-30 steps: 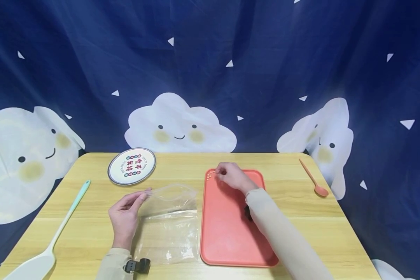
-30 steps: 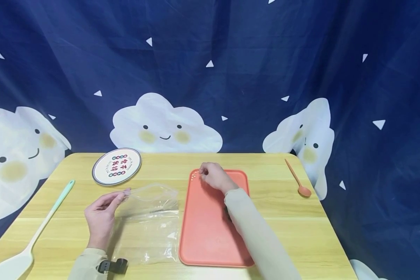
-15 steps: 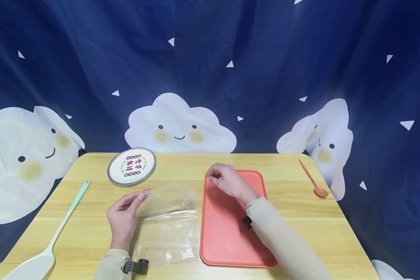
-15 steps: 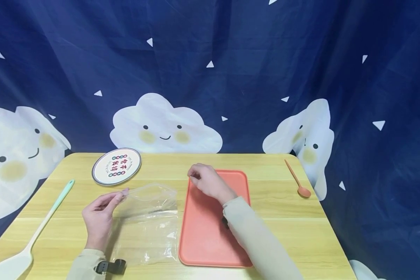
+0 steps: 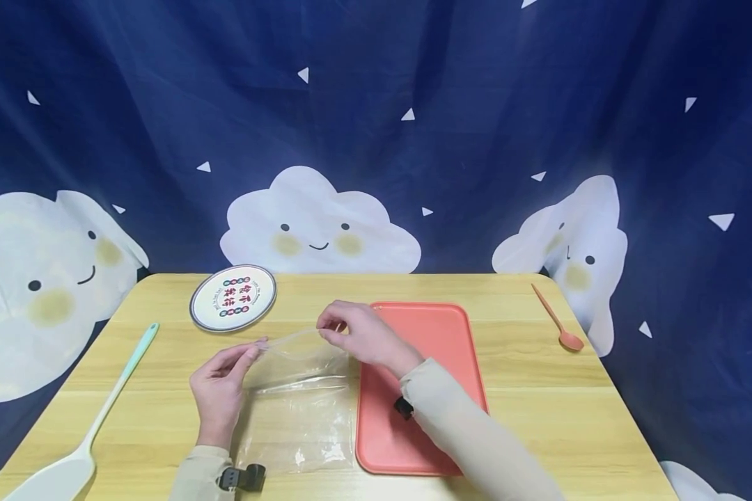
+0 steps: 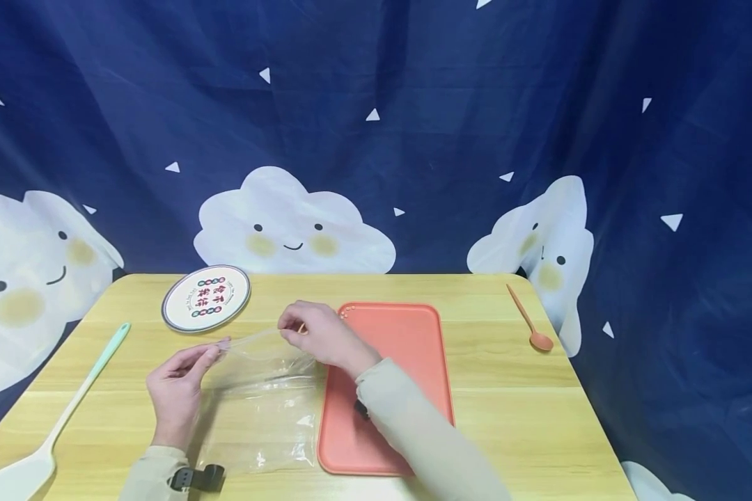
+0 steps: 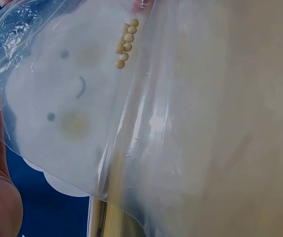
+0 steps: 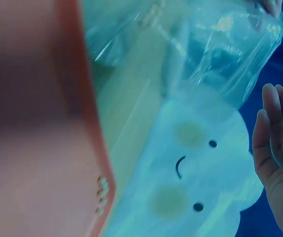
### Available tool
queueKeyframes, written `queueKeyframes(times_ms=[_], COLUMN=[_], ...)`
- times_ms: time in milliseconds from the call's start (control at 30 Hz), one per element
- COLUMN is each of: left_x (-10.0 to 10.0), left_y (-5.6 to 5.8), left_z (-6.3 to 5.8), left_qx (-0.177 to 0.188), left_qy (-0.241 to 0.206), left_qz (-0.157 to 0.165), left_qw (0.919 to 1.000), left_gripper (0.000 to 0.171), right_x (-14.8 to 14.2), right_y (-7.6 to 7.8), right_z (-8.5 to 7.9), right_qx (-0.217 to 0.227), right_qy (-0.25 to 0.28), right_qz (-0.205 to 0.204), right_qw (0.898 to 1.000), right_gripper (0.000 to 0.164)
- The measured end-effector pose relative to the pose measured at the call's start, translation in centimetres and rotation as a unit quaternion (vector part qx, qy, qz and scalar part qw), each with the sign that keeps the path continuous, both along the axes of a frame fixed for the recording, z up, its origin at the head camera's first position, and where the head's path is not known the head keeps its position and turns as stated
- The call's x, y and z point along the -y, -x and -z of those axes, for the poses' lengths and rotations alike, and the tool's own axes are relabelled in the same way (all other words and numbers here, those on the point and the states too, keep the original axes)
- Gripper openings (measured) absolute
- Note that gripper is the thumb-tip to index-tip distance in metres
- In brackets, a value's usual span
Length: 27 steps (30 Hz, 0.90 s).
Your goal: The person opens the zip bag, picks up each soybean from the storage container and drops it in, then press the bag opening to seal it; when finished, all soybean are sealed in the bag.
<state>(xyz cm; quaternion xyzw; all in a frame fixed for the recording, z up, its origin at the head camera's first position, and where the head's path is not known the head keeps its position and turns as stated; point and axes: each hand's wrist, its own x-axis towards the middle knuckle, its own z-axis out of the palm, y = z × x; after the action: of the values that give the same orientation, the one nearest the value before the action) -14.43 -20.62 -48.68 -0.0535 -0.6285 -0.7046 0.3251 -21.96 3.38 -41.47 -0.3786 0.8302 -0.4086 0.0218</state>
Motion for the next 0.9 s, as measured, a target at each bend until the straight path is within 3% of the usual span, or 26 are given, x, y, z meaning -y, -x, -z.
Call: queueKeyframes(times_ms=[233, 467, 700, 900], left_x=[0.0, -0.1, -0.1, -0.1], left_y=[0.1, 0.3, 0.2, 0.2], left_z=[0.0, 0.1, 0.1, 0.3], left_qx=[0.025, 0.026, 0.016, -0.002], left_qy=[0.001, -0.002, 0.004, 0.0], left_qz=[-0.01, -0.007, -0.004, 0.006], left_qw=[0.9996, 0.9996, 0.9999, 1.0], left_gripper=[0.009, 0.009, 0.009, 0.009], right_x=[2.1, 2.5, 0.7, -2.0], right_y=[-0.3, -0.6, -0.1, 1.4], right_z=[-0.5, -0.2, 0.2, 0.7], right_qx=[-0.017, -0.008, -0.033, -0.015], right_qy=[-0.038, -0.069, -0.042, -0.02], right_qz=[-0.026, -0.019, -0.003, 0.028], right_qw=[0.999, 0.997, 0.999, 0.999], right_gripper=[0.008, 0.01, 0.007, 0.008])
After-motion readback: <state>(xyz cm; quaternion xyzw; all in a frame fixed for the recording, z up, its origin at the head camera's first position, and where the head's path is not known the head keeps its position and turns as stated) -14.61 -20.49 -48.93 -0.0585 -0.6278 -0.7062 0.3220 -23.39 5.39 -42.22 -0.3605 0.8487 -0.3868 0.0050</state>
